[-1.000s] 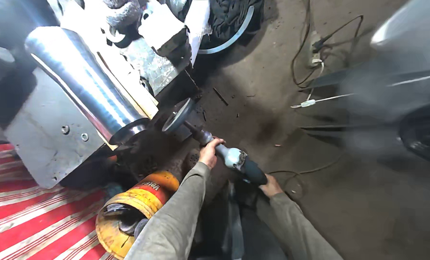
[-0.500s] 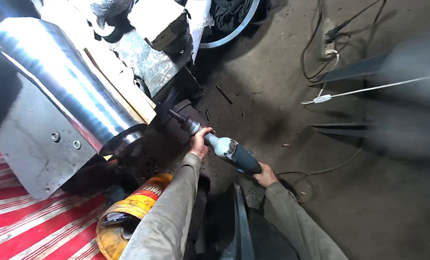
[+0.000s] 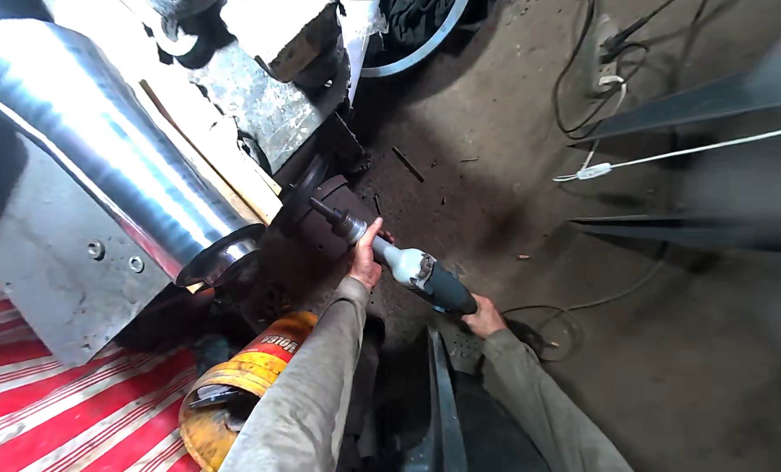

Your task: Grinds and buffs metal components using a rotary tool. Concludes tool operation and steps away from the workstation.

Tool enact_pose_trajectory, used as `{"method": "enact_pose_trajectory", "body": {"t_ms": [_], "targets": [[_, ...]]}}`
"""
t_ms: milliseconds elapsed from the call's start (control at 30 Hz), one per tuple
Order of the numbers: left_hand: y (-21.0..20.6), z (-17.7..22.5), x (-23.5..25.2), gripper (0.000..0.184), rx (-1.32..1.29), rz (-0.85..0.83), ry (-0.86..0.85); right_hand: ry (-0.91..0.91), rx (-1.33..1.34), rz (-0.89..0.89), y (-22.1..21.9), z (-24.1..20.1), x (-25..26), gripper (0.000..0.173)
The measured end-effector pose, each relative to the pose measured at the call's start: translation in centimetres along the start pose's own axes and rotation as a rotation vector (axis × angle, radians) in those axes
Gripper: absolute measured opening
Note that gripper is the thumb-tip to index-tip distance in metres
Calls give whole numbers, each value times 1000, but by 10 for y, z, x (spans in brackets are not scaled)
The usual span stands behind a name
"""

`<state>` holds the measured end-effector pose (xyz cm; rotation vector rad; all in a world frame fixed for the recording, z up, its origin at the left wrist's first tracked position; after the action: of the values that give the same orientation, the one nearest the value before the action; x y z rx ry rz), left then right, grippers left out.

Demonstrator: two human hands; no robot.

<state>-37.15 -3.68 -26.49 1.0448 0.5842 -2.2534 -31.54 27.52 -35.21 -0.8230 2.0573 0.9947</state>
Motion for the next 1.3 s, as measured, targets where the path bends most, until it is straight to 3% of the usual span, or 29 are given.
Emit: {"method": "enact_pose_trajectory", "body": {"t_ms": [300,1300], "targets": [[-12,0,-4,71,-248,-12,-49,4,51,31,2,10,-9,48],[-4,13,2,66,-235,48,-102,-18,-8,-2,5,-9,3,49]]}}
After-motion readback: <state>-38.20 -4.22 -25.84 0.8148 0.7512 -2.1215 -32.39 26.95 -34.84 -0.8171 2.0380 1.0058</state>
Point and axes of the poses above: each hand's wrist, its own x-axis towards the middle knuckle, its own y-axis out of the back of the hand, z = x × y, the point moved 2 cm from there along x, towards the middle knuckle, and after that the axes turned 1 degree about z, right-handed, at the moved point
